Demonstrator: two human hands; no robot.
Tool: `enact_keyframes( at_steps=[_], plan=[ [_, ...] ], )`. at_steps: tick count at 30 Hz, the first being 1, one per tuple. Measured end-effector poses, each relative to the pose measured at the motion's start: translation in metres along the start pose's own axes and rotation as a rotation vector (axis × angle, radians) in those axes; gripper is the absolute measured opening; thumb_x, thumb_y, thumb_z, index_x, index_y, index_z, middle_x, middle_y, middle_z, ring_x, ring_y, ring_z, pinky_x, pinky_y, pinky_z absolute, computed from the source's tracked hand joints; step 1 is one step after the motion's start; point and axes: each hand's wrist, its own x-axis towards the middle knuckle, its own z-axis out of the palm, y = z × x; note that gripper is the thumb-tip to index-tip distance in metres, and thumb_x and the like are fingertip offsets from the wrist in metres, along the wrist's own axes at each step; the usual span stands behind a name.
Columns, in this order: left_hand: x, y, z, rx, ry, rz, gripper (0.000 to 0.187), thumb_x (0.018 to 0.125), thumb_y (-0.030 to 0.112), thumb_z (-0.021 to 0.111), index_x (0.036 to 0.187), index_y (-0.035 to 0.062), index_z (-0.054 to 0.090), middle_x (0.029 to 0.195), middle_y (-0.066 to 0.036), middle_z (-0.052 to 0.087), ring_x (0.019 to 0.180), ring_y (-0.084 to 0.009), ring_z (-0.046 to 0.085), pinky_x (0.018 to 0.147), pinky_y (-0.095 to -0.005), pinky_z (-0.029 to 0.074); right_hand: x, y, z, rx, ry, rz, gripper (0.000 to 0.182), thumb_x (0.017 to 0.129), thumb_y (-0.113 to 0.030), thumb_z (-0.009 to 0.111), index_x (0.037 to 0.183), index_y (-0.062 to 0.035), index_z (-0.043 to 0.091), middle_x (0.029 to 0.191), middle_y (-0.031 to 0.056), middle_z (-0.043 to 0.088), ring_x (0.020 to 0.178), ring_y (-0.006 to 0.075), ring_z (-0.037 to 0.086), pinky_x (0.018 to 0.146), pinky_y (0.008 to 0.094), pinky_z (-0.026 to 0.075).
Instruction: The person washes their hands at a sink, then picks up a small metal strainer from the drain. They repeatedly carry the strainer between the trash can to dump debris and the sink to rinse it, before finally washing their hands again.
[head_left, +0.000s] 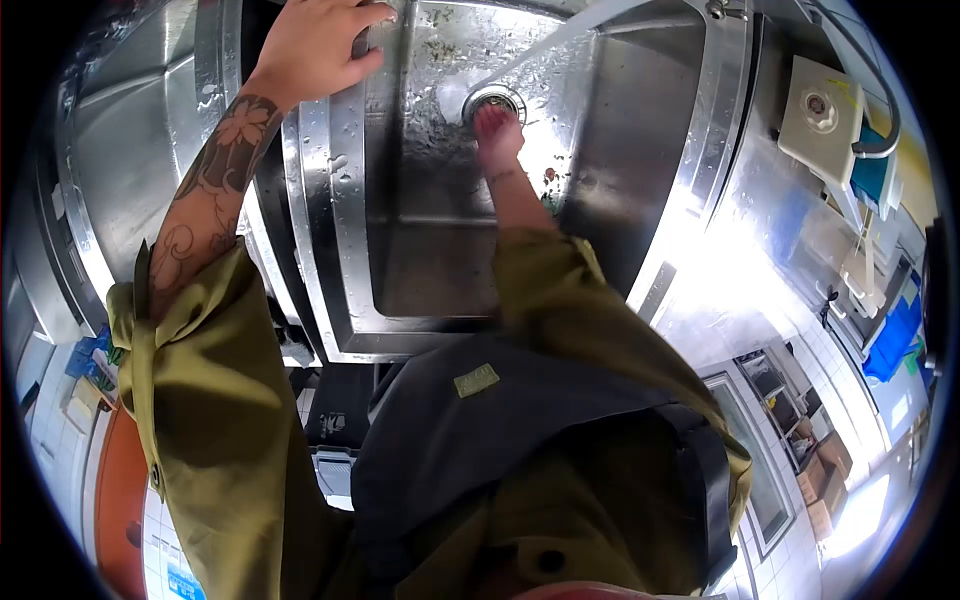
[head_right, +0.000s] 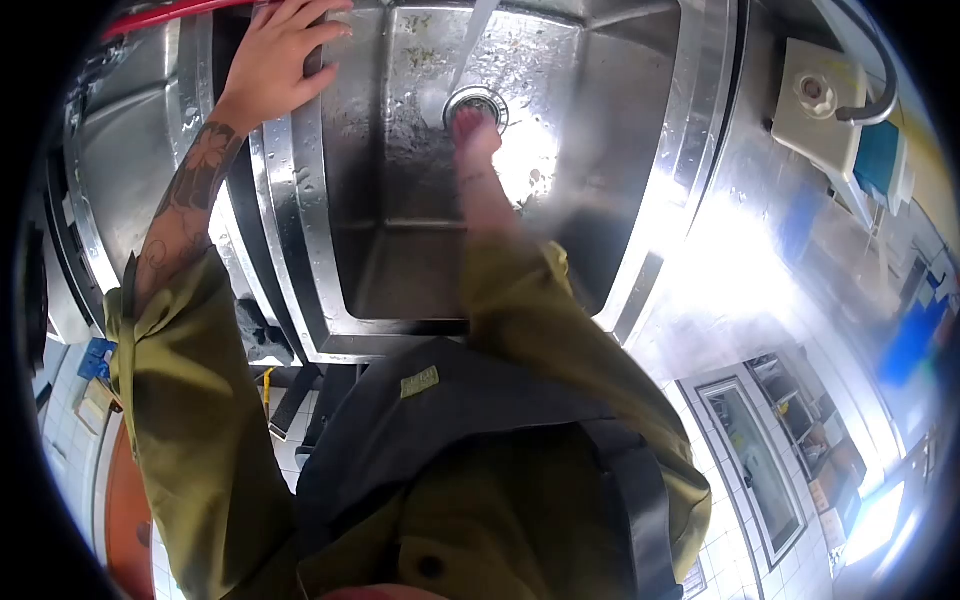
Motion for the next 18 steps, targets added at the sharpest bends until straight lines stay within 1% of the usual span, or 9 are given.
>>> enact_keyframes(
  at_steps=[1,6,9,10,12,13,15,16,18],
  plan=[
    [0.001,0.002,-0.001,-0.014,0.007,0.011,0.041,0.063,0.028,0.068,0.099,0.0089,0.064,0.124,-0.008,0.049,0.123,-0.0256,0.037,0.097,-0.0508,0.026,0.028,-0.001,-0.003,0.147,-0.184,0.174,0.024,0.09,-0.018,0.041,0.084,0.0002,0.055,0.087,0.0109,0.059,0.089,0.0245,0.059,0.086,0.0377,0.048],
    [0.002,0.005,-0.001,-0.002,0.022,-0.023,0.04,0.063,0.028,0.067,0.099,0.0089,0.064,0.123,-0.008,0.049,0.122,-0.0253,0.038,0.098,-0.0509,0.026,0.024,-0.009,0.058,0.214,-0.05,0.331,0.028,0.096,-0.018,0.033,0.102,0.004,0.05,0.092,0.0141,0.058,0.087,0.0269,0.06,0.08,0.0367,0.054],
    [0.0,0.003,0.001,0.01,0.042,-0.008,0.039,0.064,0.028,0.066,0.098,0.0087,0.064,0.122,-0.008,0.05,0.121,-0.0252,0.039,0.099,-0.051,0.025,0.007,-0.015,0.078,0.495,-0.176,0.419,0.025,0.094,-0.015,0.034,0.104,0.0047,0.048,0.092,0.0164,0.057,0.08,0.0293,0.06,0.08,0.0372,0.054],
    [-0.001,0.003,0.001,0.021,0.052,0.001,0.039,0.064,0.028,0.066,0.097,0.0086,0.064,0.121,-0.008,0.05,0.121,-0.0252,0.039,0.099,-0.0511,0.025,-0.001,-0.024,0.083,0.547,-0.247,0.418,0.024,0.092,-0.01,0.037,0.107,0.003,0.05,0.095,0.015,0.058,0.083,0.0246,0.061,0.077,0.033,0.055],
    [-0.001,0.002,0.002,0.034,0.059,0.006,0.038,0.064,0.029,0.066,0.096,0.0085,0.064,0.12,-0.008,0.051,0.121,-0.0251,0.039,0.098,-0.0502,0.026,-0.001,-0.053,0.076,0.791,-0.619,0.387,0.024,0.092,-0.007,0.036,0.107,-0.0004,0.054,0.1,0.0128,0.061,0.082,0.0174,0.062,0.07,0.0271,0.054],
    [-0.001,0.002,0.003,0.041,0.062,0.005,0.038,0.064,0.029,0.066,0.096,0.0084,0.064,0.12,-0.008,0.051,0.121,-0.025,0.039,0.098,-0.0498,0.026,-0.012,-0.083,0.065,0.891,-1.194,0.421,0.025,0.092,-0.01,0.037,0.107,-0.0035,0.057,0.101,0.0104,0.064,0.077,0.0126,0.062,0.064,0.0244,0.052],
    [0.0,0.002,0.003,0.028,0.053,0.006,0.037,0.063,0.028,0.066,0.095,0.0083,0.064,0.119,-0.008,0.052,0.12,-0.0248,0.04,0.098,-0.0485,0.027,-0.021,-0.15,0.038,0.969,-1.299,0.22,0.029,0.095,-0.017,0.036,0.111,-0.0031,0.056,0.095,0.0113,0.065,0.071,0.0146,0.062,0.064,0.0278,0.054],
    [0.0,0.001,0.002,0.024,0.048,0.009,0.037,0.063,0.028,0.066,0.094,0.0082,0.064,0.118,-0.008,0.052,0.12,-0.0246,0.04,0.097,-0.0478,0.027,-0.072,-0.172,0.058,1.209,-0.451,-0.155,0.032,0.097,-0.017,0.031,0.114,-0.0024,0.054,0.102,0.0148,0.063,0.074,0.0166,0.061,0.064,0.0285,0.054],
    [0.0,0.001,0.0,0.008,0.042,0.004,0.036,0.063,0.028,0.066,0.093,0.008,0.064,0.118,-0.008,0.052,0.12,-0.0244,0.04,0.097,-0.0465,0.028,-0.064,-0.164,0.048,0.987,-0.268,-0.174,0.031,0.094,-0.014,0.034,0.114,-0.0015,0.053,0.106,0.0158,0.06,0.076,0.0177,0.06,0.063,0.0289,0.053]
  ],
)
